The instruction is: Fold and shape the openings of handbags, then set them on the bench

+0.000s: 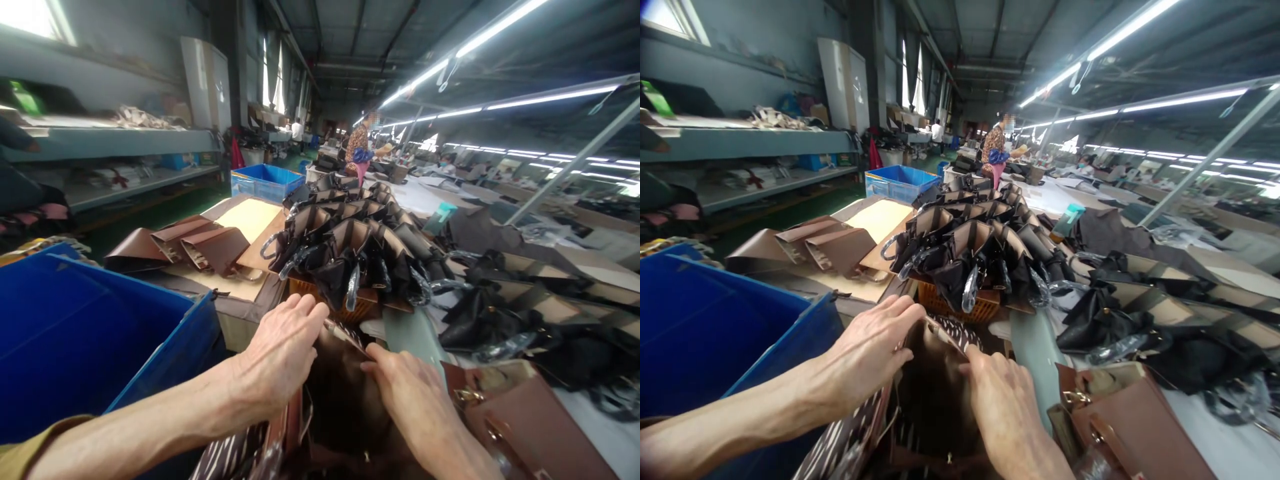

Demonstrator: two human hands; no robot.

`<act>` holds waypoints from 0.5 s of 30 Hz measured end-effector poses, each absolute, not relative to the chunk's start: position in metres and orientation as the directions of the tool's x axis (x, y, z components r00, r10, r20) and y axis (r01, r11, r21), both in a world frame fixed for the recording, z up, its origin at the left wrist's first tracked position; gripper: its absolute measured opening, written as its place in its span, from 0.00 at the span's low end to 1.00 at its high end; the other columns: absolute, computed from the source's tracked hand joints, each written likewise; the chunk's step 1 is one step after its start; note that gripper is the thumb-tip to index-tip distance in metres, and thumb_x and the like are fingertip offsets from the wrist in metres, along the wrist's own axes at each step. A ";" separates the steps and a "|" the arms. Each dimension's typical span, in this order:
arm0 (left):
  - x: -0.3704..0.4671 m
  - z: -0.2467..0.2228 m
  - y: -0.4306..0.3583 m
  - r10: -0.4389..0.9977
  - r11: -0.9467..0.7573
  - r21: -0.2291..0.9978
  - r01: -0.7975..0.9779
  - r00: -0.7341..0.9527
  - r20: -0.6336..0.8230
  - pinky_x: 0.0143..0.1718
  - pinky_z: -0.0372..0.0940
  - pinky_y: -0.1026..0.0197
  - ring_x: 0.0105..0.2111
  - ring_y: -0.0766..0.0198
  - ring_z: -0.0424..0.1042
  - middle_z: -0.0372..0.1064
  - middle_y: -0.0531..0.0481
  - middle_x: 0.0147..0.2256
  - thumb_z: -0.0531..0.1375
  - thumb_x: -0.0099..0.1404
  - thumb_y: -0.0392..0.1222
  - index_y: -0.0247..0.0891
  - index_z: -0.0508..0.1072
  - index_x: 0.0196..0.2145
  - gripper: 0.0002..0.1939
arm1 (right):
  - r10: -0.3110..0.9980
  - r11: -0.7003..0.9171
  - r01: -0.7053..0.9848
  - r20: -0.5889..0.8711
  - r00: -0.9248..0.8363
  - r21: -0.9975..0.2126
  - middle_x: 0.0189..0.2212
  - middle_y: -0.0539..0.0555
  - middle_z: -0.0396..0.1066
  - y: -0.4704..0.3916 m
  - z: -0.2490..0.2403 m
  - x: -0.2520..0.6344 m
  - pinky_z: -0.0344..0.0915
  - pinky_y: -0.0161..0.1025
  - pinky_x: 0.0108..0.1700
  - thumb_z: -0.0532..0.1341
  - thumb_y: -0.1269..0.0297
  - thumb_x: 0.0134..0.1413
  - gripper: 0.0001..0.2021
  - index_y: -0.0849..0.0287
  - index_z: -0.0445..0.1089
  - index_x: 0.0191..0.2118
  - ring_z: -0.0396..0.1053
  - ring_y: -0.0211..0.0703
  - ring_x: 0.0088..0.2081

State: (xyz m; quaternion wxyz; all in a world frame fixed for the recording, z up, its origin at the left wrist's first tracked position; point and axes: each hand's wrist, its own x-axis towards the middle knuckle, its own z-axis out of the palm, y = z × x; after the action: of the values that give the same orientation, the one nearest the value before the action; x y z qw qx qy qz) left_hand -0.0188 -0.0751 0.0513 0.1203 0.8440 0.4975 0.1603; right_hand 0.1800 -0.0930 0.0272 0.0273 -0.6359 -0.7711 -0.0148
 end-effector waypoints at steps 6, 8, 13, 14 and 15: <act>-0.011 0.035 -0.051 0.913 -0.407 0.307 0.860 0.375 0.159 0.40 0.58 0.56 0.40 0.57 0.59 0.59 0.48 0.38 0.57 0.51 0.36 0.38 0.63 0.29 0.05 | 0.986 0.168 0.979 -0.020 -0.167 0.118 0.23 0.53 0.73 -0.093 0.024 0.179 0.57 0.39 0.28 0.53 0.65 0.55 0.09 0.50 0.70 0.38 0.71 0.49 0.28; -0.009 0.033 -0.046 0.918 -0.397 0.301 0.867 0.375 0.132 0.40 0.58 0.56 0.40 0.57 0.59 0.59 0.48 0.38 0.56 0.51 0.35 0.38 0.64 0.27 0.03 | 0.985 0.172 0.979 -0.026 -0.170 0.114 0.23 0.53 0.73 -0.092 0.024 0.178 0.56 0.39 0.27 0.53 0.65 0.56 0.09 0.50 0.70 0.36 0.71 0.49 0.27; -0.006 0.031 -0.041 0.919 -0.390 0.275 0.879 0.391 0.053 0.41 0.58 0.57 0.40 0.59 0.60 0.61 0.47 0.37 0.51 0.50 0.28 0.37 0.65 0.27 0.08 | 0.984 0.178 0.976 -0.026 -0.177 0.126 0.21 0.53 0.72 -0.087 0.023 0.177 0.54 0.38 0.25 0.53 0.65 0.56 0.09 0.51 0.70 0.32 0.71 0.49 0.26; -0.007 0.030 -0.041 0.919 -0.388 0.274 0.880 0.391 0.047 0.41 0.58 0.57 0.39 0.59 0.60 0.61 0.47 0.36 0.50 0.50 0.27 0.37 0.65 0.27 0.09 | 0.985 0.172 0.977 -0.029 -0.169 0.128 0.22 0.52 0.72 -0.086 0.023 0.177 0.54 0.38 0.25 0.53 0.65 0.56 0.08 0.51 0.70 0.33 0.71 0.49 0.26; -0.008 0.030 -0.042 0.919 -0.389 0.278 0.878 0.391 0.050 0.41 0.58 0.58 0.39 0.60 0.61 0.61 0.47 0.36 0.49 0.49 0.27 0.37 0.65 0.27 0.10 | 0.987 0.163 0.979 -0.034 -0.160 0.126 0.22 0.52 0.72 -0.085 0.024 0.178 0.54 0.38 0.26 0.53 0.65 0.56 0.08 0.51 0.69 0.33 0.71 0.49 0.26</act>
State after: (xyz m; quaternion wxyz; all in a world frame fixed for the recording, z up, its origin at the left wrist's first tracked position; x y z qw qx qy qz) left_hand -0.0081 -0.0419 0.0299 0.1037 0.8275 0.5429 0.0983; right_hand 0.1781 -0.0847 0.0236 -0.0538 -0.6460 -0.7605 -0.0373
